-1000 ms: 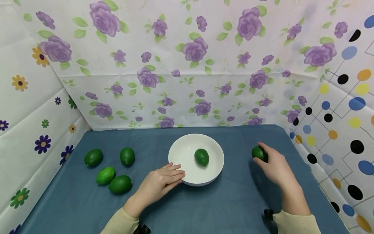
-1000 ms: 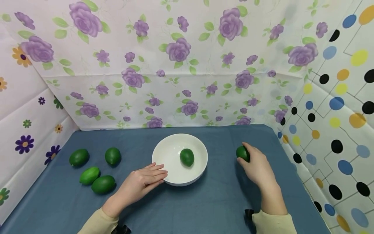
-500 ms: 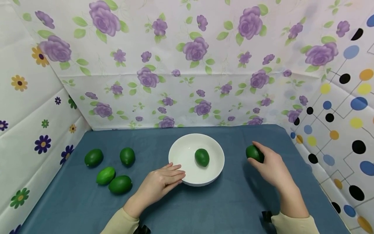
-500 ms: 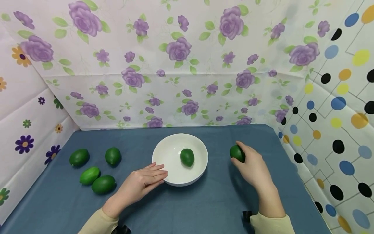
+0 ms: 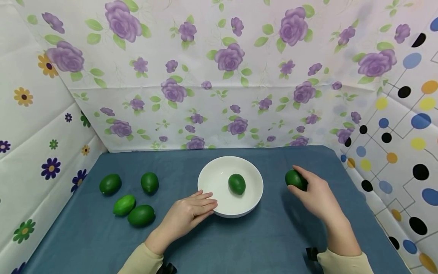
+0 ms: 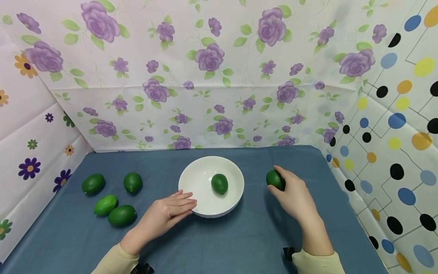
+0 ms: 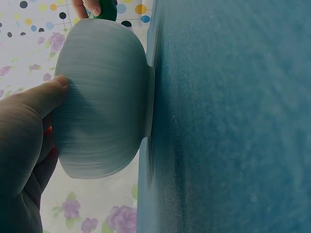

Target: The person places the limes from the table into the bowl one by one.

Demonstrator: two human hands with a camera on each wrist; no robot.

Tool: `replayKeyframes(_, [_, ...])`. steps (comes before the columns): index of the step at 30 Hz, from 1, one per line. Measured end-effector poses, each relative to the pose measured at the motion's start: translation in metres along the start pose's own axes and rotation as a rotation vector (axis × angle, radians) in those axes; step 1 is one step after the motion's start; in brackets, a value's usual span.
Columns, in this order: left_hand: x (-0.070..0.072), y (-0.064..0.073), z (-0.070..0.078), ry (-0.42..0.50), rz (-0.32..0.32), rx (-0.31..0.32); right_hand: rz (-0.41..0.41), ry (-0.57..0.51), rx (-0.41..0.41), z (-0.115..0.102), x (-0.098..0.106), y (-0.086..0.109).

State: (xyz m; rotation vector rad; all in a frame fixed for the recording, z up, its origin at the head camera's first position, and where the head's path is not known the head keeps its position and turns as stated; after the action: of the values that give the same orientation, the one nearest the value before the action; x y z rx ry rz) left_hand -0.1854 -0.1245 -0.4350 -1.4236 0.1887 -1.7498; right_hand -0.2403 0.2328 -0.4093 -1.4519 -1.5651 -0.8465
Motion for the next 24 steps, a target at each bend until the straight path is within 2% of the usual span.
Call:
replayKeyframes(13, [0.0, 0.001, 0.0, 0.004, 0.009, -0.011, 0.033, 0.016, 0.014, -0.007, 0.003, 0.002])
replayKeyframes(24, [0.002, 0.0, 0.001, 0.009, 0.008, -0.009, 0.105, 0.002, 0.098, -0.032, 0.012, 0.012])
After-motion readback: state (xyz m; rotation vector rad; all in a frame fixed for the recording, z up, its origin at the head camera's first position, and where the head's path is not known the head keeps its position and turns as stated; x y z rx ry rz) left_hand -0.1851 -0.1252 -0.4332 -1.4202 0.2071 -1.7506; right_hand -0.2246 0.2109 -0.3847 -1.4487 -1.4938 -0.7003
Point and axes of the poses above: each hand's wrist, its own y-axis away from the middle knuckle, its own x-axis out of the back of the hand, z = x × y, the point moved 8 cm from there along -y, towards the middle knuckle, and after that the axes turned 10 degrees about y, right-handed, at the moved point
